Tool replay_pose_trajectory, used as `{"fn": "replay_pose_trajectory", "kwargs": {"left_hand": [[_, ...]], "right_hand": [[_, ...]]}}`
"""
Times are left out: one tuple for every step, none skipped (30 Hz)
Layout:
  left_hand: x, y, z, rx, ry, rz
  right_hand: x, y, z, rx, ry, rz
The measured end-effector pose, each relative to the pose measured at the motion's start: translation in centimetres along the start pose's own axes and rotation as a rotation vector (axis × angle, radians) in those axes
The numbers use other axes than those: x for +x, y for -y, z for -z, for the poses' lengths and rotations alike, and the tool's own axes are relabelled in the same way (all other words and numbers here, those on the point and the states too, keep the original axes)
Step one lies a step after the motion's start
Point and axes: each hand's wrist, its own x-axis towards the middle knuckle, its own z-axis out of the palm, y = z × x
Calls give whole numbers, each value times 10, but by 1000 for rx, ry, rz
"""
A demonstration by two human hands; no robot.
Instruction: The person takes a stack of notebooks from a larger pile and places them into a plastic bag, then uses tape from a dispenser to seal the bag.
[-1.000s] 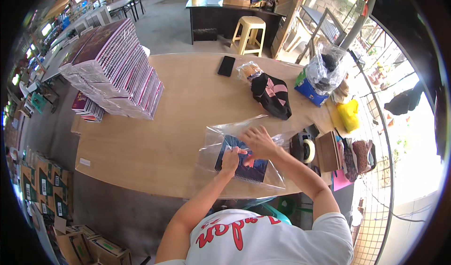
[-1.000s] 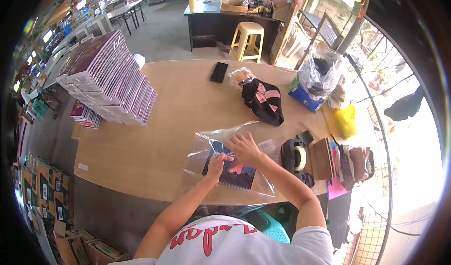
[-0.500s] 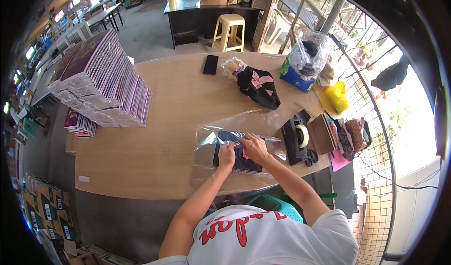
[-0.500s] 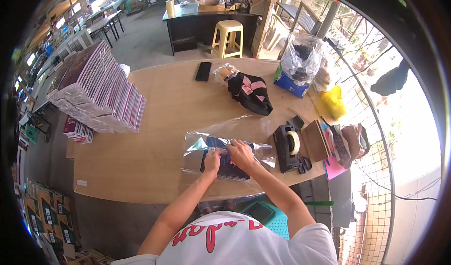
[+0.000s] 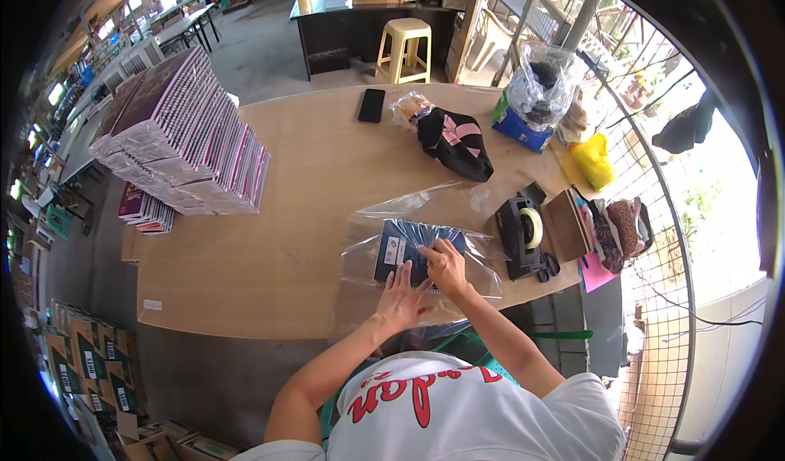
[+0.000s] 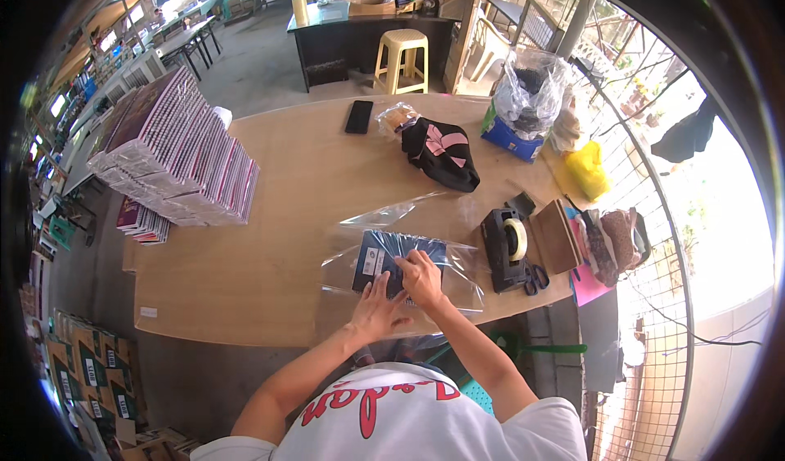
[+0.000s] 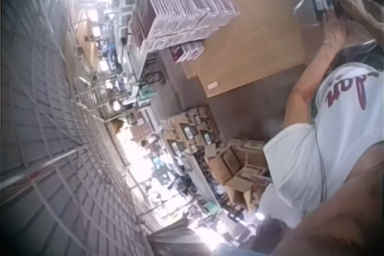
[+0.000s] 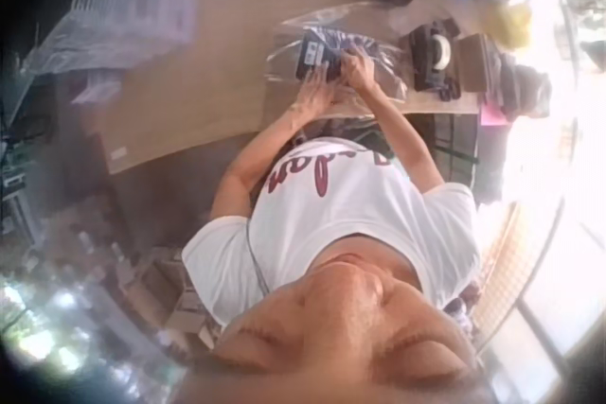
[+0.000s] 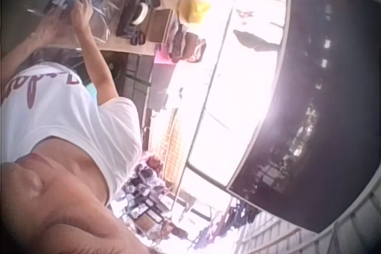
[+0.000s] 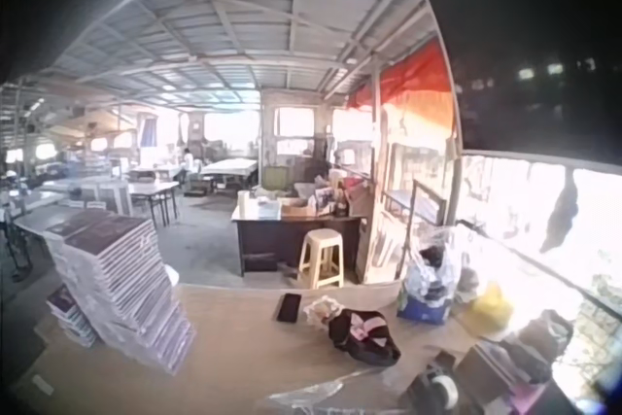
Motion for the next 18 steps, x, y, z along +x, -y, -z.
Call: {"fn": "replay_pose_trajectory", "kwargs": {"left_hand": [[-1, -4, -1, 32, 52, 5], [0, -6, -4, 50, 34, 29], [2, -7, -7, 69, 17, 52], [3, -7, -13, 86, 4, 75], [4, -5, -19, 103, -21, 76], [7, -3, -24, 120, -47, 77], [10, -2, -29, 133, -73, 80], [12, -1, -33, 173, -55, 93], [15, 1, -38, 212, -37, 106], [18, 2, -38, 253, -17, 118], [20, 1, -39, 257, -15, 128], [22, 1, -39, 261, -14, 139], [26, 0, -40, 266, -18, 146], [29, -1, -42, 273, -45, 169], [32, -3, -44, 280, -72, 192], [35, -4, -43, 286, -100, 216], [35, -4, -42, 245, -103, 210], [33, -3, -40, 204, -108, 205]], "right_hand": [[-1, 0, 1, 4, 16, -15], [-1, 0, 1, 1, 22, -8], [-1, 0, 1, -2, 28, -1], [-4, 1, -1, -4, 36, 1], [-6, 1, -4, 1, 35, 5], [-6, 1, -7, 7, 33, 9], [-6, 1, -8, 12, 35, 15], [-7, 2, -8, 13, 46, 12], [-8, 2, -8, 14, 58, 9], [-8, 3, -9, 18, 68, 5], [-8, 3, -9, 10, 91, 11], [-8, 4, -10, 3, 115, 18], [-7, 4, -10, -8, 133, 27], [-9, 4, -14, -15, 122, 34], [-11, 2, -21, -22, 112, 42], [-11, 3, -22, -29, 102, 50], [-11, 2, -21, -44, 148, 52], [-12, 1, -19, -59, 193, 55]]}}
